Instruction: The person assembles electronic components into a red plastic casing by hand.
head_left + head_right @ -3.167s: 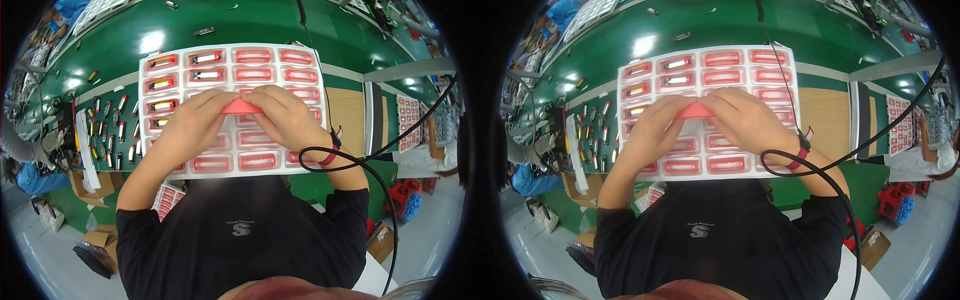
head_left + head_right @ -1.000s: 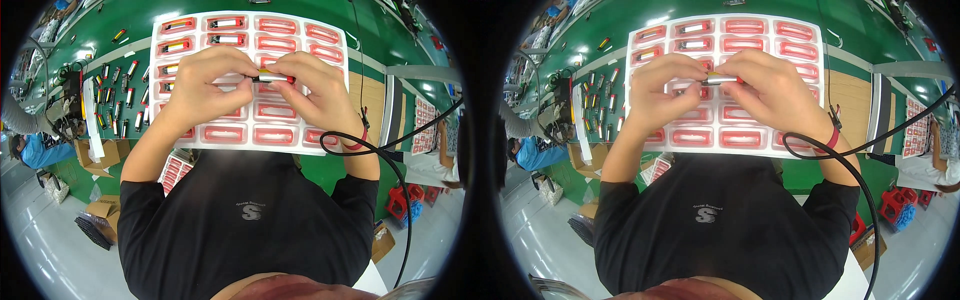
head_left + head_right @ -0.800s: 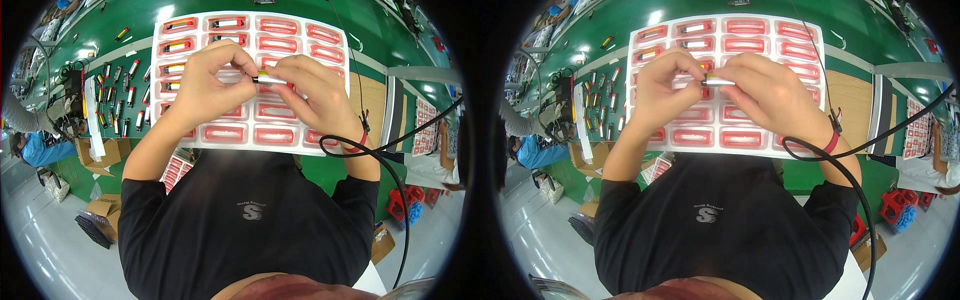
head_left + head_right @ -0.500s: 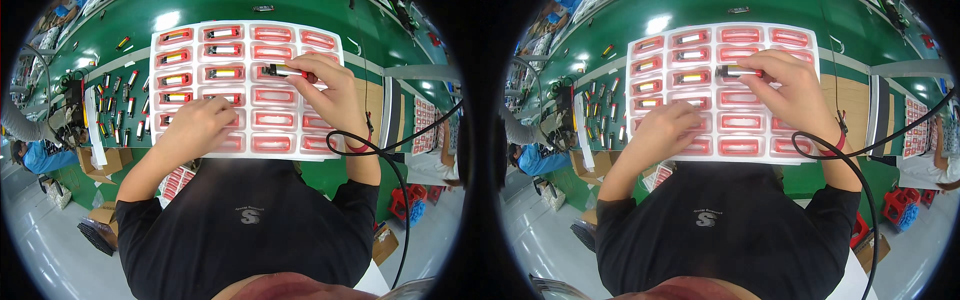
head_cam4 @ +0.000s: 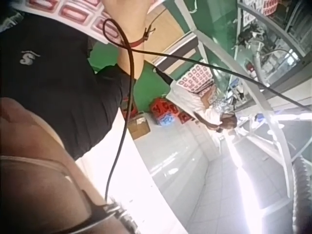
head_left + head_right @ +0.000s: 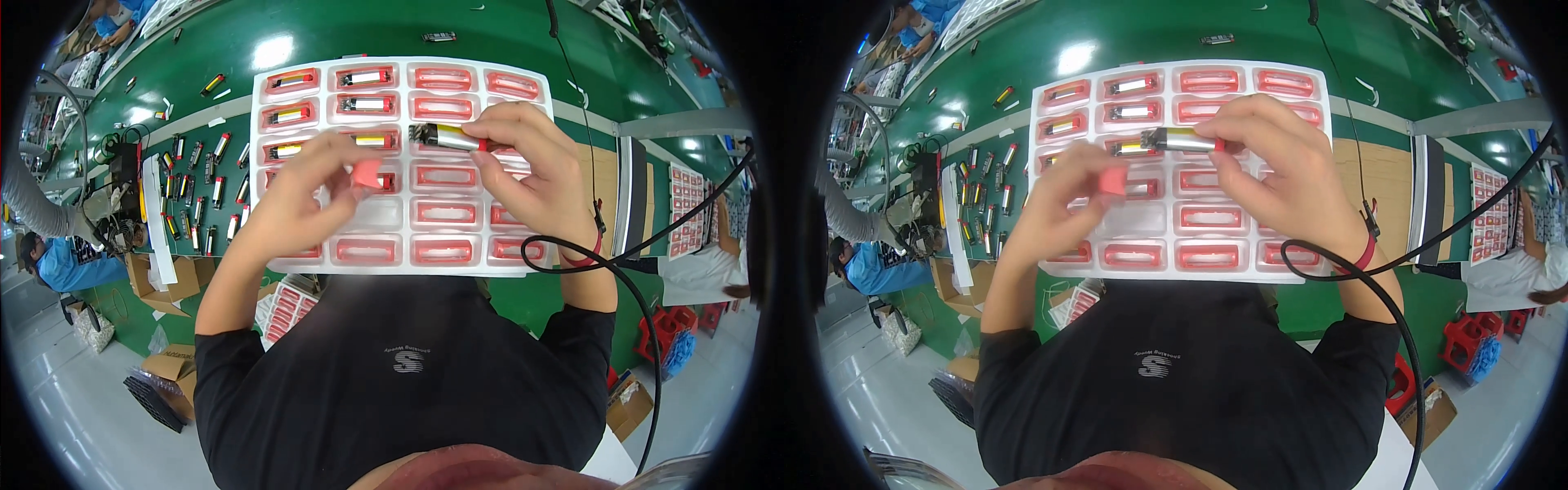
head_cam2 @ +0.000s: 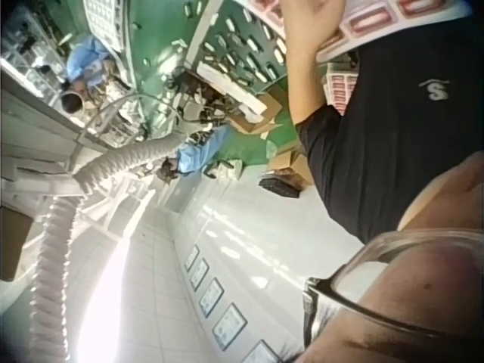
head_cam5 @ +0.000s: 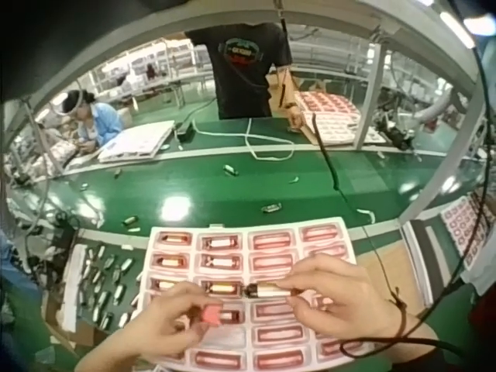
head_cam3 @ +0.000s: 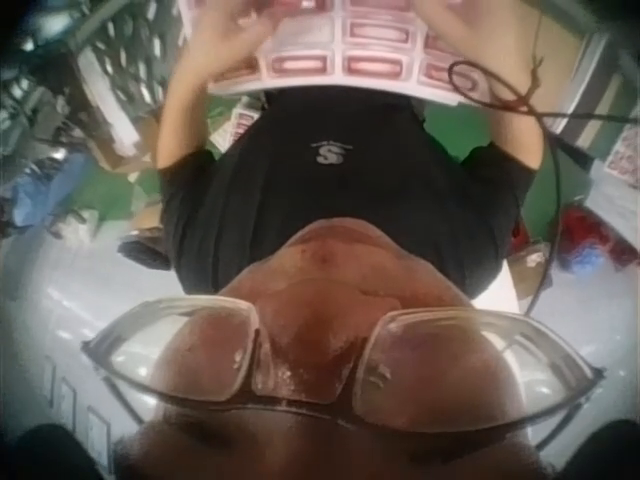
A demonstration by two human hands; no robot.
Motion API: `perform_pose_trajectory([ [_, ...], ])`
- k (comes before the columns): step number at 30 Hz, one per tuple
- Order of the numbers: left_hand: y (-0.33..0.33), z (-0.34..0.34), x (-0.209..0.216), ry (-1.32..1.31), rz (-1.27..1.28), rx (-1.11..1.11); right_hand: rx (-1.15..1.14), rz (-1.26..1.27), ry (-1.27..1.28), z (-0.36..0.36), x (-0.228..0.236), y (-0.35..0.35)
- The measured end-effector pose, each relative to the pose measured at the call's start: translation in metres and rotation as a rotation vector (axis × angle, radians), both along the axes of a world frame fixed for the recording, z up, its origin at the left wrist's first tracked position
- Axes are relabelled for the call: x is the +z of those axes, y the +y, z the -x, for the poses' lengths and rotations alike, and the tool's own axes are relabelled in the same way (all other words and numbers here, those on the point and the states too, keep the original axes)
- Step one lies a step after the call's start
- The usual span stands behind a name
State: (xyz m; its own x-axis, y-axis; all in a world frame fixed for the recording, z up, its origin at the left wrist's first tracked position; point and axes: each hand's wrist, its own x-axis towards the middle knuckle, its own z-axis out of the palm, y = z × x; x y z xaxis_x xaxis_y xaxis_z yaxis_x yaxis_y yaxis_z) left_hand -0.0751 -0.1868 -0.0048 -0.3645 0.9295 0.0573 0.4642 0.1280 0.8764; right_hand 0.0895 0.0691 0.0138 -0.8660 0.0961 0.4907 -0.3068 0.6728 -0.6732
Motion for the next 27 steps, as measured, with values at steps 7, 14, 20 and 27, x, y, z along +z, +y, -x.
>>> perform_pose_trajectory([
  [7,0.033,-0.014,-0.021,-0.774,-0.303,0.089,0.081,-0.282,0.172,0.017,0.000,-0.012],
  [14,0.039,-0.023,-0.021,-0.766,-0.307,0.089,0.058,-0.331,0.160,0.016,-0.009,-0.015],
  [20,0.039,-0.026,-0.031,-0.759,-0.300,0.061,0.085,-0.366,0.143,0.019,-0.011,-0.020],
  [27,0.040,-0.022,-0.031,-0.754,-0.267,0.094,0.067,-0.401,0.134,0.020,-0.013,-0.021],
])
